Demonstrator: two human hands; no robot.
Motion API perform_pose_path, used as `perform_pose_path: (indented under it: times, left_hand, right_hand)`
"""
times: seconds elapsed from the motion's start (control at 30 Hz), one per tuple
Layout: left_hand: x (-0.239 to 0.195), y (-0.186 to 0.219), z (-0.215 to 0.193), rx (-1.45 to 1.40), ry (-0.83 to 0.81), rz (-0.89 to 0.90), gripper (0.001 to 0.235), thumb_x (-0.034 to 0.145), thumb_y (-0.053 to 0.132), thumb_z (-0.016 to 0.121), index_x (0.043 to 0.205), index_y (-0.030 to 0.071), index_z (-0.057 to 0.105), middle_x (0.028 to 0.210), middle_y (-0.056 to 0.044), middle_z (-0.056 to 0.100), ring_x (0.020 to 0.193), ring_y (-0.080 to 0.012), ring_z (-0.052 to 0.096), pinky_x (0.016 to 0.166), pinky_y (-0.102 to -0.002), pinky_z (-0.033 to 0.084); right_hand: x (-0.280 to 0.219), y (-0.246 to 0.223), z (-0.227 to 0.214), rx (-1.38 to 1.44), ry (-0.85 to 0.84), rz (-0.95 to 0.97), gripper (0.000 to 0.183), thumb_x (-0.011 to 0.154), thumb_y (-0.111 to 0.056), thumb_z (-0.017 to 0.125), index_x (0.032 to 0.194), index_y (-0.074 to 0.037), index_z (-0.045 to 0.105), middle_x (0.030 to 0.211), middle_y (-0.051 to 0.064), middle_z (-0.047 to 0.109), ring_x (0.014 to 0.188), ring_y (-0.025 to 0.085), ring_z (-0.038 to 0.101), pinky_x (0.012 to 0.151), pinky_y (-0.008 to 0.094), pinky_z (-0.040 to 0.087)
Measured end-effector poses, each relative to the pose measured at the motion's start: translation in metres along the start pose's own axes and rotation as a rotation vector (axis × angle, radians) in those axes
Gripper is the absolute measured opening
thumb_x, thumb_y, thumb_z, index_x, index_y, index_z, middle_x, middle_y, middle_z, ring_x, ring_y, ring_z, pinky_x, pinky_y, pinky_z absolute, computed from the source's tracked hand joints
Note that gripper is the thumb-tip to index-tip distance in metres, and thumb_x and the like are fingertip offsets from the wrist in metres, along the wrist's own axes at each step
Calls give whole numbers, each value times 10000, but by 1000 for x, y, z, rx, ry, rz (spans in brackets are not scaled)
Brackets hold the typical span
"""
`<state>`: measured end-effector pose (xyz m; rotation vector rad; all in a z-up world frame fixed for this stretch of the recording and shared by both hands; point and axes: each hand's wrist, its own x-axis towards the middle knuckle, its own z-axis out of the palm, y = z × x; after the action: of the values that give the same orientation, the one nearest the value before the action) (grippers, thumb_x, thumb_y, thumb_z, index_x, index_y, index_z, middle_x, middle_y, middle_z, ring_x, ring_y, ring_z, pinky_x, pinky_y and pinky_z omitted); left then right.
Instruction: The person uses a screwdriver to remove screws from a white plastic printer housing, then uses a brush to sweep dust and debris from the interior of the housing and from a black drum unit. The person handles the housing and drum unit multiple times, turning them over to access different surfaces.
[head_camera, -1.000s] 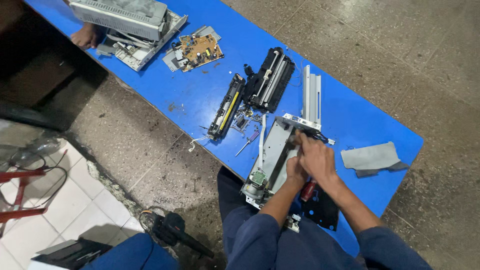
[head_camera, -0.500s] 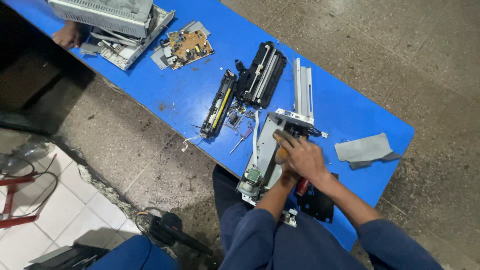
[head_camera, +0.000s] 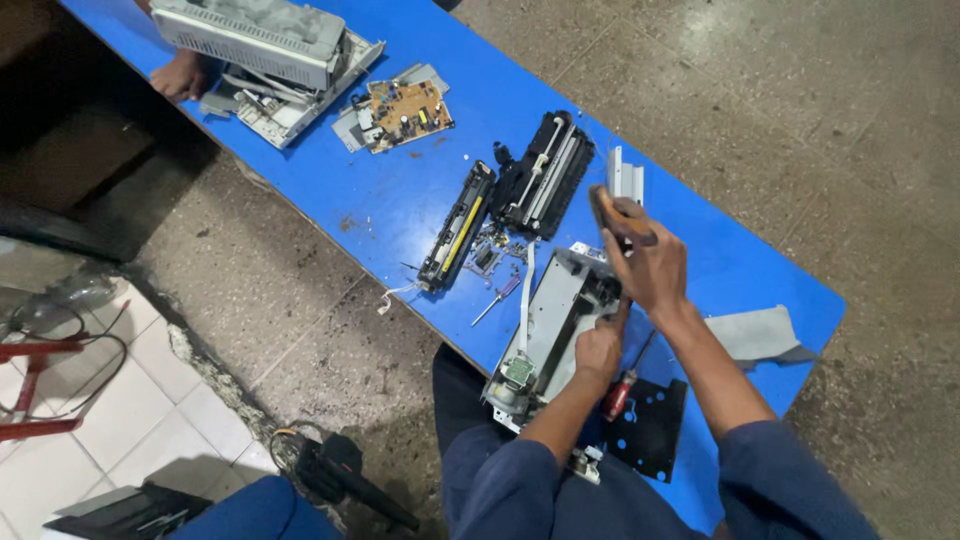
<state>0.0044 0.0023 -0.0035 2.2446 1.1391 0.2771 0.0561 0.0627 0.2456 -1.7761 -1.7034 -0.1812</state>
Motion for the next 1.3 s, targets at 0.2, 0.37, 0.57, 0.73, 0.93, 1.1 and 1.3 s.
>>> perform_pose_path:
  times: [0.2,0.37,0.57,0.73,0.93,1.1,1.3]
  left_hand:
    - [-6,-1,-14,-22,98,88,863,869,20,549,1608,303,206,1001,-189,722,732,-376,727,551,-512,557]
    - [0,-2,-16,58,-64,-1,902,920,37,538,1692,244,120,978,-254,695,736,-379,727,605,-474,577]
    - [-10,-3,-7,-66,151,99,887,909,-4,513,1648,327,151,994,-213,724,760,-394,719,608,-498,560]
    - [-12,-2,-21,10,61,47,979,874,10,569,1681,326,112,912,-232,707,691,-375,714,610,-474,569]
    - [-12,-8,-24,104,1,-13,1008,903,69,631,1681,293,30,821,-208,704,649,-330,719,558,-441,568]
    - [-8,-15,-16,192,-137,-25,1094,883,45,652,1700,173,-64,883,-204,713,691,-315,732,563,-425,589]
    - [-6,-10,-30,184,-219,-7,990,824,107,722,1655,130,185,1068,-211,701,842,-329,748,668,-438,607]
  right_hand:
    - [6,-1,-3,-366,-561,146,490,778,-250,760,1237,-105,667,753,227,720,704,424,707,608,533,570]
    - [11,14,-21,-245,-307,353,361,924,-345,722,1159,-73,684,763,245,710,708,466,695,671,562,564]
    - [23,-6,26,-128,-372,268,383,883,-361,725,1120,-63,682,775,279,699,749,502,685,724,585,560]
    - [2,12,-37,-408,-511,270,442,828,-272,688,1224,-79,662,821,271,713,765,481,700,723,589,562]
    - [-47,12,-92,-127,-102,314,399,903,-290,757,1214,-45,710,967,211,736,898,422,715,777,505,562]
    - [-94,23,-101,8,-270,706,409,910,-268,764,1282,-107,715,908,198,763,785,376,760,736,470,582]
    - [-156,48,-84,-1,-217,645,406,869,-278,799,1197,-53,720,1026,179,767,960,342,754,833,442,576]
